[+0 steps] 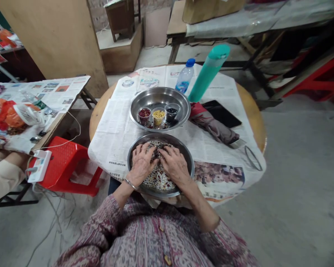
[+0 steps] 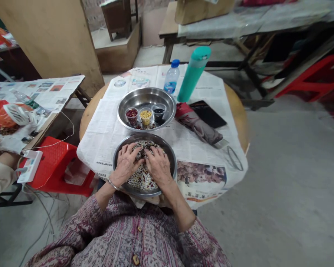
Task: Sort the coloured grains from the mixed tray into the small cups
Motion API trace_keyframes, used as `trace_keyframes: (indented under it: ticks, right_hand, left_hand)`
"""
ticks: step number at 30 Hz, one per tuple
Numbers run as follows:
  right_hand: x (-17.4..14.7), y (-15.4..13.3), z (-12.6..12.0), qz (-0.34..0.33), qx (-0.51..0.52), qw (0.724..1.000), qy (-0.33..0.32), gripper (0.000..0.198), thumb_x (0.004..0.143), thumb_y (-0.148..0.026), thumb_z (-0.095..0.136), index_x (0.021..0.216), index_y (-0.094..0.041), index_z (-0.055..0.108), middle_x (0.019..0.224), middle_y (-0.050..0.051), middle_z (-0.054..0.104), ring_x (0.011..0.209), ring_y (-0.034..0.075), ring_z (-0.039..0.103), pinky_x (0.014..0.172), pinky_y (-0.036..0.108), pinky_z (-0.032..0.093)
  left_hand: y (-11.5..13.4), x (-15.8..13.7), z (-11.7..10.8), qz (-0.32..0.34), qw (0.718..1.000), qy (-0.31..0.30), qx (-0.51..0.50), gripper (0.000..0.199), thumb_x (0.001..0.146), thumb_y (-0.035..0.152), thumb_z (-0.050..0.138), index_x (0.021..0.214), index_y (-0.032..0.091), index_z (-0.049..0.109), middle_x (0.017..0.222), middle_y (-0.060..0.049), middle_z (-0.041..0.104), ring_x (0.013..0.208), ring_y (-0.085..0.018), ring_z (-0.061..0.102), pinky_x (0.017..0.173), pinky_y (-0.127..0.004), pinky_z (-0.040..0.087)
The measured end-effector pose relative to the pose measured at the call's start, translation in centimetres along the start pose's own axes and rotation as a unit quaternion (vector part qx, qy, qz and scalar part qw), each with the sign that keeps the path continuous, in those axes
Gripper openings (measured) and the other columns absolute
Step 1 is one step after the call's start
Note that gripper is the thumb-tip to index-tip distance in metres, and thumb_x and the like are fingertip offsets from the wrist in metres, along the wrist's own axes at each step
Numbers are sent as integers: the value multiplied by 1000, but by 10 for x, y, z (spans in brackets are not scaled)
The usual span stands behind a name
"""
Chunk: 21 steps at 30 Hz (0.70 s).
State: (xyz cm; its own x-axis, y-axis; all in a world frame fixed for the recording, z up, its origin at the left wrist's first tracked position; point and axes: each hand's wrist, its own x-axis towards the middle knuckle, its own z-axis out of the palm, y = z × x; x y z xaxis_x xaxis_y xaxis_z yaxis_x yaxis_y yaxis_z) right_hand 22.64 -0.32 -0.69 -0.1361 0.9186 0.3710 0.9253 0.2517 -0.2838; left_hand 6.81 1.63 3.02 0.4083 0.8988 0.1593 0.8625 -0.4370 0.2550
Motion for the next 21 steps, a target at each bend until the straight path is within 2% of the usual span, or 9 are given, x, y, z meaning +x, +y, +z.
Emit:
trace_keyframes:
  ticks: [2, 5, 7, 10, 13, 16, 19, 21]
  right_hand:
    - [-1, 1, 2, -15, 10, 1000, -12, 28, 94, -23, 54, 118, -20, 68, 122, 12, 65, 114, 29, 52, 90, 41, 46]
    - [-2, 3, 3, -37, 44, 998, -34, 22, 94, -18, 52, 104, -19, 71, 102, 10, 68, 100, 25, 56, 88, 37, 47]
    - [-3, 5, 2, -42, 69, 996, -38, 23, 93, -13, 49, 100, -19, 71, 92, 8, 67, 94, 22, 58, 85, 33, 48]
    - [-4, 7, 1, -20, 90, 996, -10, 27, 92, -8, 45, 101, -17, 70, 92, 8, 66, 93, 22, 60, 87, 32, 48]
    - [-4, 8, -1, 7, 97, 995, 23, 33, 89, -5, 42, 105, -17, 69, 96, 9, 67, 97, 23, 60, 91, 34, 48]
    - [-2, 5, -3, 6, 110, 993, 35, 33, 89, -8, 45, 109, -18, 69, 103, 9, 68, 103, 23, 59, 94, 35, 48]
    - [-1, -1, -6, -26, 113, 993, 8, 27, 89, -20, 56, 113, -19, 69, 112, 10, 66, 108, 26, 57, 96, 39, 48]
    - [0, -5, -7, -58, 109, 992, -31, 33, 85, -26, 64, 117, -19, 67, 116, 12, 65, 110, 28, 55, 95, 42, 49]
  left_hand:
    - [-2, -4, 3, -2, 1000, -8, 5, 41, 89, 35, 67, 129, 26, 58, 142, -6, 49, 126, -29, 43, 102, -44, 44]
    - [-4, -6, 8, 4, 999, -26, -17, 21, 95, 23, 56, 113, 25, 66, 122, -6, 59, 111, -23, 51, 96, -37, 47]
    - [-5, -5, 10, 7, 999, -31, -40, 23, 96, 13, 47, 103, 22, 68, 107, -6, 61, 102, -20, 54, 93, -33, 48]
    - [-7, -2, 10, 5, 997, -19, -74, 29, 94, 6, 43, 101, 19, 67, 99, -5, 61, 98, -19, 56, 93, -32, 49]
    - [-7, -2, 6, -4, 994, 0, -107, 36, 90, 0, 41, 108, 19, 66, 103, -5, 63, 102, -19, 57, 97, -33, 49]
    - [-4, -8, -3, -7, 995, 12, -94, 38, 91, 2, 43, 116, 21, 63, 118, -6, 62, 111, -19, 56, 103, -36, 47]
    - [0, -17, -15, -12, 999, -5, -36, 32, 94, 17, 53, 126, 23, 57, 132, -8, 55, 118, -24, 51, 103, -41, 47]
    - [2, -24, -23, -14, 999, -29, -7, 41, 92, 23, 60, 131, 23, 52, 137, -10, 50, 122, -27, 48, 102, -42, 47]
